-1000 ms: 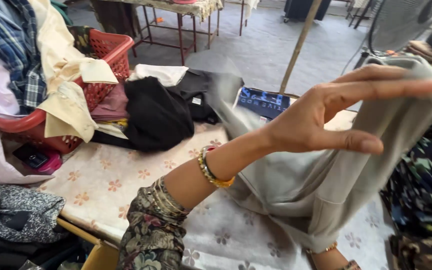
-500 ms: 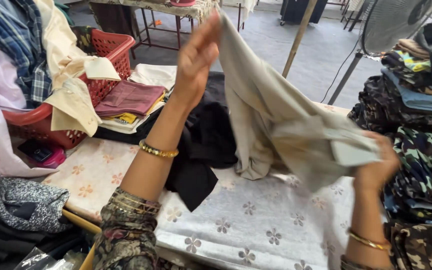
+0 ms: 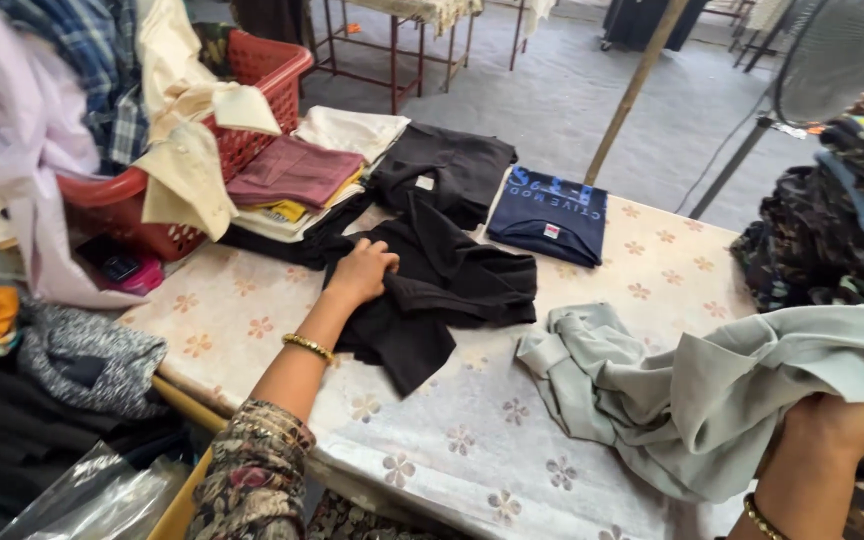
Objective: Folding various items of clothing including shirts, trousers, and a polo shirt on a table.
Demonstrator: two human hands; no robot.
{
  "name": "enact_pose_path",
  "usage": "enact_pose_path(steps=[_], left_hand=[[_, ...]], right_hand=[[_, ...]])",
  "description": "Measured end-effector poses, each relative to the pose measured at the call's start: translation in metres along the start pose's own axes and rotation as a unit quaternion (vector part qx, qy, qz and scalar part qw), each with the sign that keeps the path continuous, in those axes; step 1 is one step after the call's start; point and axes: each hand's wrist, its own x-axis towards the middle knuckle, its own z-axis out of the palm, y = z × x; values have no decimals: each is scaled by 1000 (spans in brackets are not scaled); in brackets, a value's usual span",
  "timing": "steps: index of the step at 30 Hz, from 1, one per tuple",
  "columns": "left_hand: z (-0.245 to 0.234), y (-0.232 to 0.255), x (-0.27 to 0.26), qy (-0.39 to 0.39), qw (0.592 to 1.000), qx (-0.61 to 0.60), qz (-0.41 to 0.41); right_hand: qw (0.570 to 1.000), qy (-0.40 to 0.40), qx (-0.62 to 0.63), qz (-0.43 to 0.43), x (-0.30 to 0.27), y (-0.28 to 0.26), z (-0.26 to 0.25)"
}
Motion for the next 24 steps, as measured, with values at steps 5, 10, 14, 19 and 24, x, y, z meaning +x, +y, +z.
enact_pose_path(steps=[5,10,14,19,24], left_hand=[[-24,6,3,196,965,-177,-11],[-92,-77,81,434,674,-593,-74],[-253,-188,84,604,376,-700,64],[-340,-284,20,742,646,-179,13],[-307,-214,-45,527,827,36,-191]], right_hand=[[1000,-15,-14,20,-6,4,19],[998,-1,6,67,-11,-6,40],[998,-5,-11,64,-14,-4,41],[998,-11,-63,5,-17,0,60],[984,-73,-159,26,-31,-38,122]])
